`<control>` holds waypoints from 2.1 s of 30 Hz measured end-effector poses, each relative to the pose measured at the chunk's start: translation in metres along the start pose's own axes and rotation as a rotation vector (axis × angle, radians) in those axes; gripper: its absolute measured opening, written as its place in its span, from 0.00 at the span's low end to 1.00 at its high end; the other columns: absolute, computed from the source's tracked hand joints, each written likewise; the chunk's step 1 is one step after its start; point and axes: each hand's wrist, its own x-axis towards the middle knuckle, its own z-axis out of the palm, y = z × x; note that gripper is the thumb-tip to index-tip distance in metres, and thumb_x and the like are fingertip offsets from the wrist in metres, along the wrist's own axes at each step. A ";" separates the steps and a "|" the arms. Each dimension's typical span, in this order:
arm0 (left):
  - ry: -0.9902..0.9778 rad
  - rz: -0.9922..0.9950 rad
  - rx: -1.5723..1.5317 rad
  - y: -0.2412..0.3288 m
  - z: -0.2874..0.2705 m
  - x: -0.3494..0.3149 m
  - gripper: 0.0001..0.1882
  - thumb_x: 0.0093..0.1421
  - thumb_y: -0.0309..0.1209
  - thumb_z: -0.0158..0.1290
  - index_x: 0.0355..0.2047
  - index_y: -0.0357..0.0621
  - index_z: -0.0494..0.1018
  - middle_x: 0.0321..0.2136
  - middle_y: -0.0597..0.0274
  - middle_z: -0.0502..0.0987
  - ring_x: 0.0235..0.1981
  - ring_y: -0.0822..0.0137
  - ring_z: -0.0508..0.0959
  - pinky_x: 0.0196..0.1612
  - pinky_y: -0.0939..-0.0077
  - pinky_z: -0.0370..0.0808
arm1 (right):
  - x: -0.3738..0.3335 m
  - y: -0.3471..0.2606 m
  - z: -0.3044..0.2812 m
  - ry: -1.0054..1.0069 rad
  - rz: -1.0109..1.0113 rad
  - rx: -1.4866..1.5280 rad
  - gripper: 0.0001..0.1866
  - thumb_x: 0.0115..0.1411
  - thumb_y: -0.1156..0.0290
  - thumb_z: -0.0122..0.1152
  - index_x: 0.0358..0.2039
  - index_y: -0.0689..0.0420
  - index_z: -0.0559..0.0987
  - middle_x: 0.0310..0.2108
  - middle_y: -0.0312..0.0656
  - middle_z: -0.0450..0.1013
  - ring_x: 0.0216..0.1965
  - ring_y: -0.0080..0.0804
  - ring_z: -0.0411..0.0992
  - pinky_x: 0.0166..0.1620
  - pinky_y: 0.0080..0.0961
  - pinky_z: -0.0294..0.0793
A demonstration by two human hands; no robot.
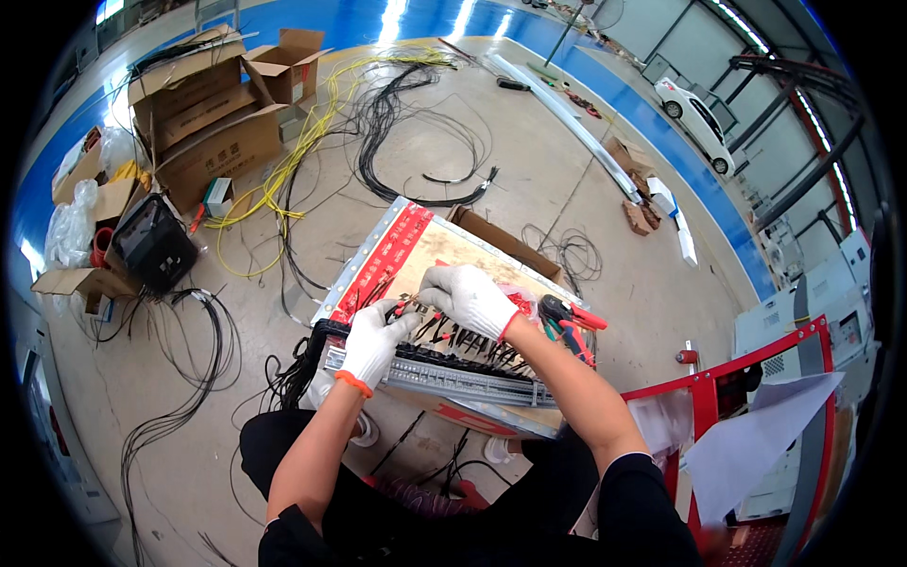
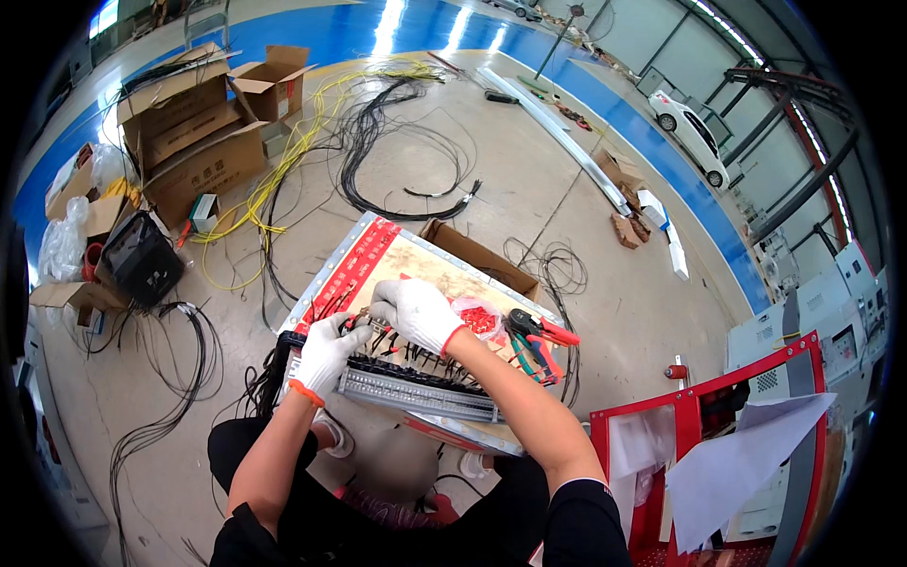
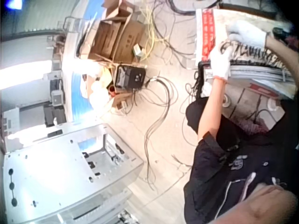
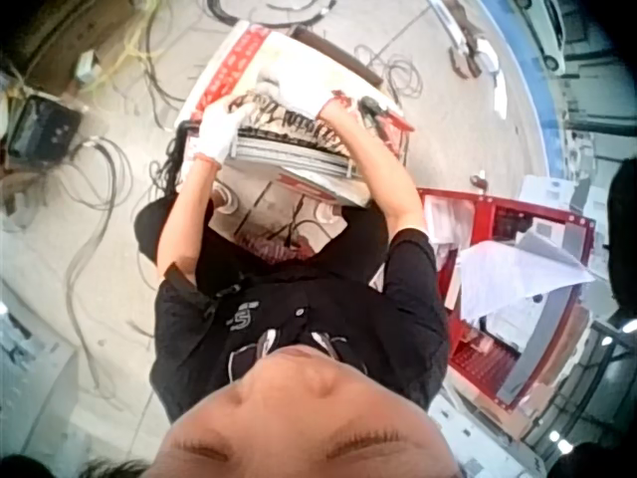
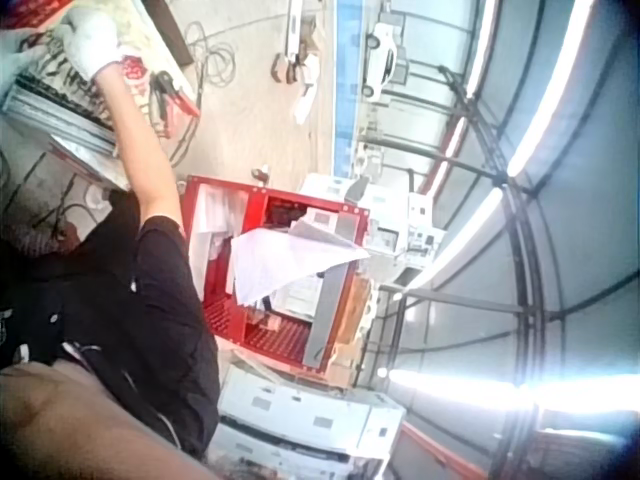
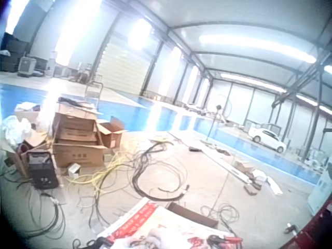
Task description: The person sits on the floor and uses pliers to strip and crimp black wires attached to a terminal block. They handle individual wires, cut excess length, and secure connections on the block throughout the clip.
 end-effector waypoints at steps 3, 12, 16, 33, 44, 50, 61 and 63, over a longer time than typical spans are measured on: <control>-0.005 0.003 0.007 -0.001 -0.001 -0.001 0.17 0.58 0.32 0.61 0.43 0.32 0.78 0.28 0.68 0.78 0.28 0.79 0.71 0.33 0.81 0.69 | -0.004 0.000 -0.006 0.044 0.188 0.298 0.12 0.62 0.66 0.53 0.37 0.59 0.81 0.30 0.48 0.76 0.30 0.40 0.75 0.40 0.35 0.74; -0.057 0.021 -0.013 -0.005 -0.007 0.002 0.19 0.61 0.31 0.56 0.50 0.34 0.73 0.32 0.65 0.78 0.30 0.78 0.74 0.36 0.80 0.72 | -0.014 0.031 -0.042 -0.079 0.516 1.421 0.14 0.67 0.80 0.45 0.52 0.73 0.67 0.36 0.39 0.69 0.27 0.12 0.63 0.22 0.07 0.64; -0.017 0.051 -0.130 -0.019 -0.002 0.007 0.18 0.63 0.31 0.55 0.51 0.35 0.72 0.30 0.65 0.78 0.29 0.78 0.74 0.35 0.81 0.72 | -0.012 0.013 -0.042 -0.103 0.520 1.196 0.13 0.69 0.75 0.48 0.49 0.68 0.72 0.31 0.34 0.69 0.22 0.11 0.60 0.21 0.08 0.61; 0.080 0.079 -0.135 -0.025 0.005 0.010 0.13 0.65 0.27 0.51 0.47 0.35 0.68 0.32 0.59 0.79 0.31 0.73 0.78 0.37 0.78 0.76 | 0.028 0.026 -0.029 -0.225 0.343 0.703 0.12 0.67 0.69 0.50 0.42 0.62 0.79 0.29 0.31 0.74 0.25 0.14 0.63 0.26 0.14 0.63; 0.220 0.145 0.063 -0.039 0.007 0.013 0.17 0.63 0.33 0.53 0.48 0.33 0.72 0.31 0.47 0.82 0.33 0.59 0.83 0.39 0.67 0.76 | 0.029 0.016 -0.020 -0.292 0.267 0.491 0.12 0.65 0.65 0.56 0.41 0.58 0.81 0.30 0.32 0.78 0.26 0.15 0.66 0.30 0.15 0.66; 0.215 0.165 0.047 -0.049 0.007 0.018 0.19 0.63 0.34 0.53 0.49 0.32 0.73 0.31 0.47 0.82 0.33 0.59 0.83 0.39 0.67 0.76 | 0.032 0.020 -0.017 -0.366 0.246 0.460 0.12 0.64 0.69 0.56 0.44 0.60 0.80 0.31 0.34 0.78 0.26 0.16 0.66 0.30 0.17 0.68; 0.204 0.142 0.050 -0.041 0.007 0.015 0.18 0.63 0.33 0.53 0.49 0.33 0.73 0.31 0.48 0.82 0.32 0.62 0.83 0.37 0.70 0.77 | 0.029 0.020 -0.012 -0.282 0.244 0.313 0.10 0.66 0.66 0.53 0.39 0.59 0.77 0.28 0.33 0.76 0.26 0.18 0.67 0.30 0.20 0.69; 0.202 0.142 0.041 -0.043 0.006 0.016 0.18 0.63 0.33 0.53 0.49 0.33 0.73 0.31 0.48 0.82 0.32 0.62 0.83 0.37 0.70 0.77 | 0.029 0.016 -0.013 -0.279 0.232 0.301 0.11 0.66 0.66 0.53 0.39 0.60 0.77 0.28 0.33 0.76 0.27 0.18 0.68 0.30 0.20 0.69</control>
